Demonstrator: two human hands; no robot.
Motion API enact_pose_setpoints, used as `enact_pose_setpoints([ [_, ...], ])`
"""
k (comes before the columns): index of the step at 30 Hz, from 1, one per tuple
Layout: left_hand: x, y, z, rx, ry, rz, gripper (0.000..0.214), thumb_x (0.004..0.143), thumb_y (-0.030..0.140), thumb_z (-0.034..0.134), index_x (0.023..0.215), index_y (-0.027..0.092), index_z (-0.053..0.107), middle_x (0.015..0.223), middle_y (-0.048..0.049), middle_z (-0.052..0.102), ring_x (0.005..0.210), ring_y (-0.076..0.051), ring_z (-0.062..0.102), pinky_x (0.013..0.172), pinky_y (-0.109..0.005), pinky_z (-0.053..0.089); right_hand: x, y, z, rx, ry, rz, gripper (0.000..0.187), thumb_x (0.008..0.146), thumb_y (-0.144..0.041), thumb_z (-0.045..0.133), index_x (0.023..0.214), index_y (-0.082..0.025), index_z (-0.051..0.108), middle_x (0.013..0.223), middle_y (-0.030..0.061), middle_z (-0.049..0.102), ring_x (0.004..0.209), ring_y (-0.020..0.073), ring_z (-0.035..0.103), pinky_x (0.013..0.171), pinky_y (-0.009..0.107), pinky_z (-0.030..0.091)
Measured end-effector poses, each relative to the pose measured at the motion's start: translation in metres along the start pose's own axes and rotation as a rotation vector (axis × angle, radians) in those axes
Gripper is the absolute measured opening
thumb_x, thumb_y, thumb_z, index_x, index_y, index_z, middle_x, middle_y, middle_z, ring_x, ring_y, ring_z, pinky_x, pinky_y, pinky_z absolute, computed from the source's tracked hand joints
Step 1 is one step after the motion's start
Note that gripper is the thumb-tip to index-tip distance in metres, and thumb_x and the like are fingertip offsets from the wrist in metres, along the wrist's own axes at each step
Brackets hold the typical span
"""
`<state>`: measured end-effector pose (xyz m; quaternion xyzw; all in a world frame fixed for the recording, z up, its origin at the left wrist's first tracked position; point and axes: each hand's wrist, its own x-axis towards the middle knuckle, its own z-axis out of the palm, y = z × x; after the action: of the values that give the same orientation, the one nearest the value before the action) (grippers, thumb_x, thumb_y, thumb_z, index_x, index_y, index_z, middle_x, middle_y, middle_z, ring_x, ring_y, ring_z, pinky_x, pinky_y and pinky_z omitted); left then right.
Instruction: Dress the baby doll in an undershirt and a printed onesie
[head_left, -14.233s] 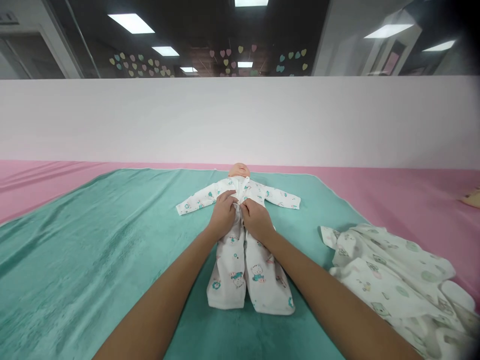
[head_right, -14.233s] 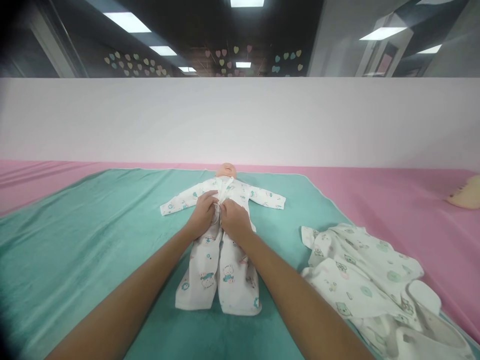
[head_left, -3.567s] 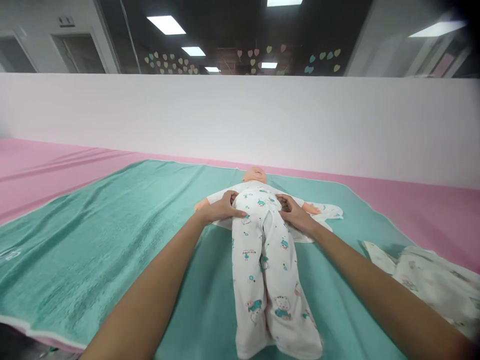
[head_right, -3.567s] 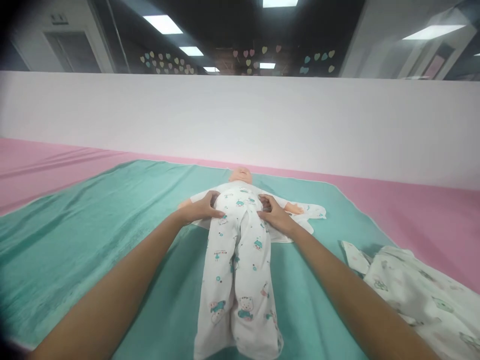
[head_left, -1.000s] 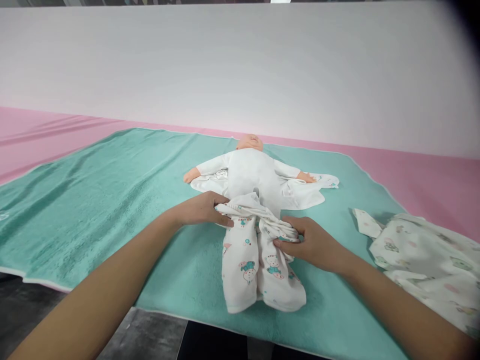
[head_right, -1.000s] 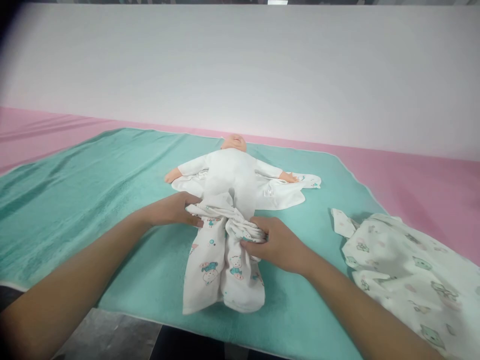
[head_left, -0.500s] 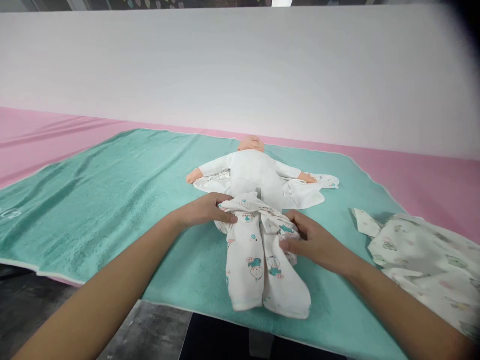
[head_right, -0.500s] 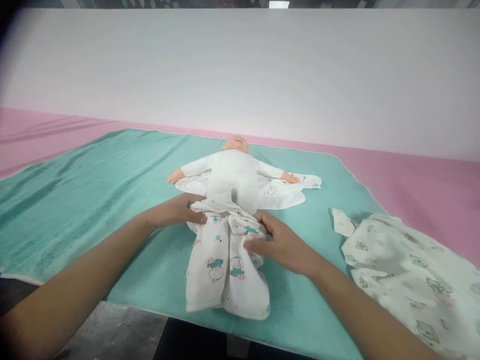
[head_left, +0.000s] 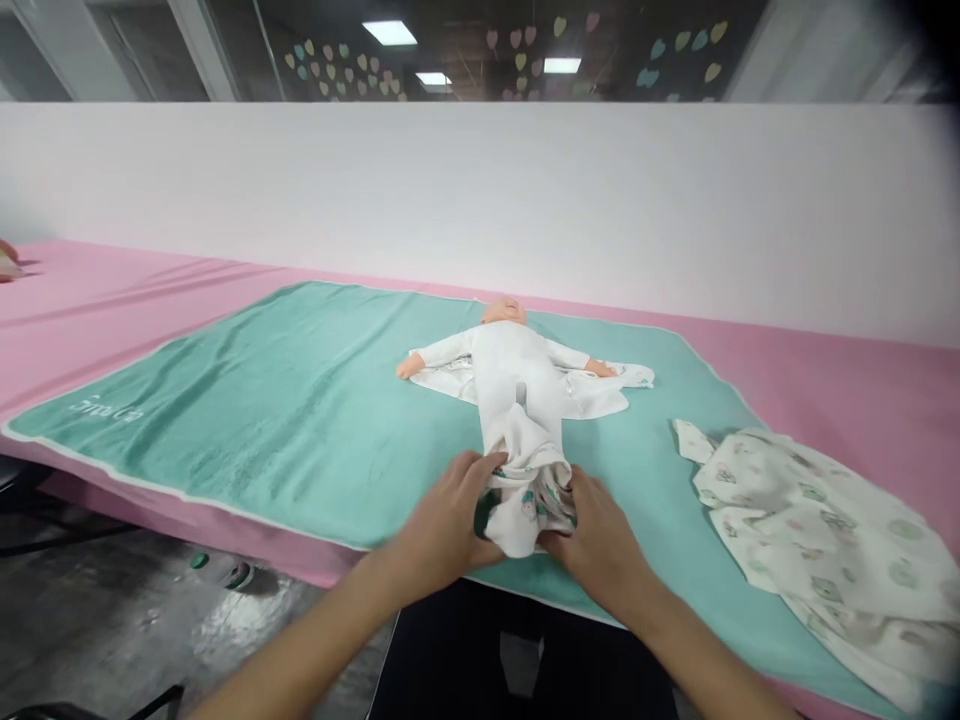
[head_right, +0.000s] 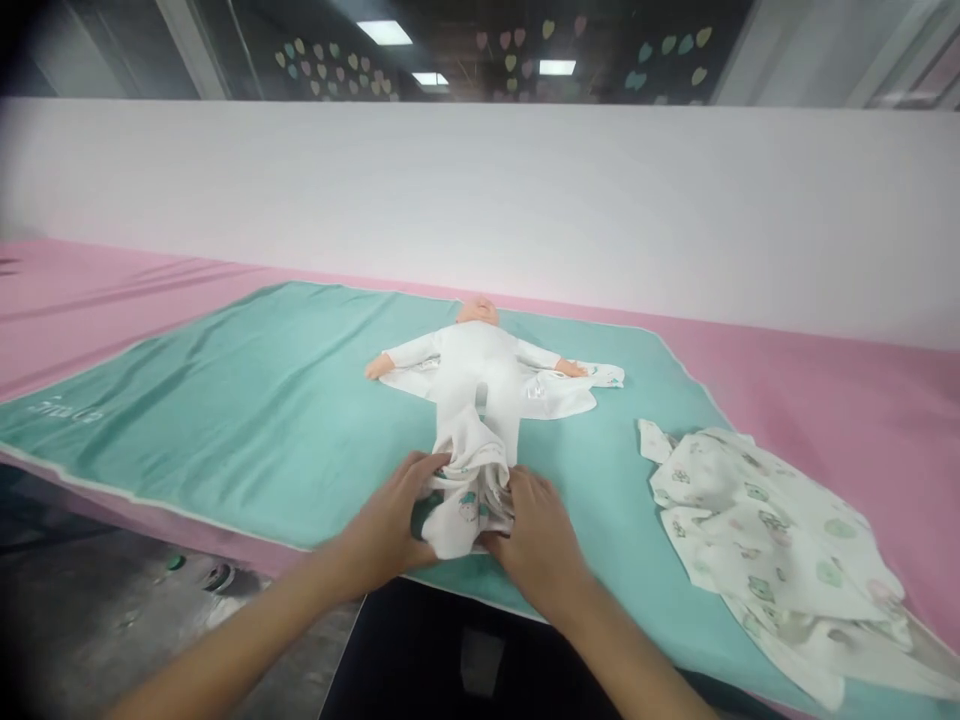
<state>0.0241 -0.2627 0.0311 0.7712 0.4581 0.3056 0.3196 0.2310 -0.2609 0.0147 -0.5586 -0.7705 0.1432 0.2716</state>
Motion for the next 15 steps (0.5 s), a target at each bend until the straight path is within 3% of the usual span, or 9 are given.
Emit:
enact_pose_setpoints([
  [3, -0.006, 0.005, 0.017, -0.073, 0.128, -0.100, 0.064, 0.065, 0.016, 0.064, 0.124, 0.025, 0.042, 0.118, -0.0076, 0.054, 0.108, -0.026, 0.051, 0.093, -0.042, 0.042, -0.012, -0.004, 0.004, -0.124, 0.130, -0.072, 0.032, 0.070, -0.015, 0.055, 0.101, -0.020, 0.046, 0.094, 0.0086, 0.059, 0.086, 0.0266, 0.055, 0.073, 0.039, 0.043],
  [9, -0.041, 0.025, 0.032, -0.300, 0.213, -0.264, 0.065, 0.060, 0.013, 0.062, 0.120, 0.027, 0.042, 0.114, -0.0057, 0.059, 0.099, -0.026, 0.056, 0.082, -0.041, 0.047, -0.048, -0.021, 0.000, -0.148, 0.274, -0.030, 0.013, 0.079, -0.023, 0.050, 0.092, -0.023, 0.050, 0.079, 0.0084, 0.062, 0.074, 0.0279, 0.057, 0.066, 0.040, 0.045],
  [12, -0.065, 0.029, 0.039, -0.331, 0.248, -0.246, 0.057, 0.064, 0.017, 0.061, 0.118, 0.029, 0.044, 0.110, -0.0049, 0.060, 0.095, -0.025, 0.058, 0.081, -0.040, 0.048, -0.068, -0.034, -0.011, 0.080, 0.127, 0.121, 0.032, 0.077, -0.025, 0.051, 0.109, -0.026, 0.052, 0.094, 0.0072, 0.065, 0.083, 0.0279, 0.060, 0.070, 0.039, 0.048],
  [15, -0.089, 0.029, 0.043, -0.361, 0.229, -0.164, 0.045, 0.069, 0.028, 0.062, 0.113, 0.029, 0.049, 0.106, -0.0053, 0.062, 0.092, -0.024, 0.059, 0.081, -0.038, 0.048, -0.087, -0.047, -0.027, 0.350, -0.177, 0.190, 0.050, 0.070, -0.028, 0.054, 0.120, -0.025, 0.051, 0.104, 0.0062, 0.064, 0.090, 0.0266, 0.061, 0.076, 0.038, 0.050],
])
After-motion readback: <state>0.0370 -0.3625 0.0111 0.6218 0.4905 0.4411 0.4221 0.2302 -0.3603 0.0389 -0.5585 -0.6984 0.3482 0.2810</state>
